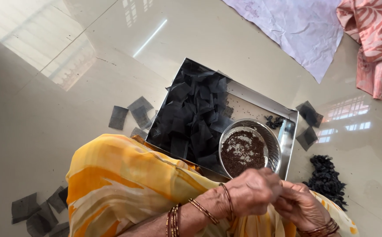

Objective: The person picks up a small black paper square, fills it with a dark powder from a metal bowl by hand, and folds it into a small pouch, placing the finished pouch onto a pile.

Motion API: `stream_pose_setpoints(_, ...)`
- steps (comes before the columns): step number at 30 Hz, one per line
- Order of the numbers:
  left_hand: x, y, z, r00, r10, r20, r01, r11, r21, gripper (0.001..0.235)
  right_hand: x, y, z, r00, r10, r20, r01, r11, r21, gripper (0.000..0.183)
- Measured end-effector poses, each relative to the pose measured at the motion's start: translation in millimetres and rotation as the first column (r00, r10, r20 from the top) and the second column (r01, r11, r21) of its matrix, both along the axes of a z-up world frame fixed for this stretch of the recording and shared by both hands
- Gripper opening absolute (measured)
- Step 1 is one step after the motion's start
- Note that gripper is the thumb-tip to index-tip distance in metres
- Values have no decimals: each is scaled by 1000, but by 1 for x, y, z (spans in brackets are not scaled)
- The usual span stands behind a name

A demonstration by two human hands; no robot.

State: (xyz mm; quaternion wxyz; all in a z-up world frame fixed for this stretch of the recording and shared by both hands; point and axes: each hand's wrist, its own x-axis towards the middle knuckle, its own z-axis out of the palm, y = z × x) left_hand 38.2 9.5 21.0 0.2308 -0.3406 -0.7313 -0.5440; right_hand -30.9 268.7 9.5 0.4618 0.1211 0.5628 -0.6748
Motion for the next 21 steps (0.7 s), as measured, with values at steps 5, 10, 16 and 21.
stream_pose_setpoints(5,-12,-4,-6,838,-156,523,-28,945,325,9,30,-57,59,364,481,-798,-17,859,511,24)
stream_pose_setpoints(10,-18,-2,-24,477,-671,568,-13,641,767,9,32,-54,82,-293,710,-640,89,687,721,45)
stream_pose_setpoints(16,-11,-5,-8,376,-731,569,179,660,730,6,24,-20,56,-550,659,-513,37,633,773,44)
stream_pose_setpoints(21,9,-3,29,982,-122,147,102,986,132,39,15,2,30,511,612,-603,-331,788,520,19)
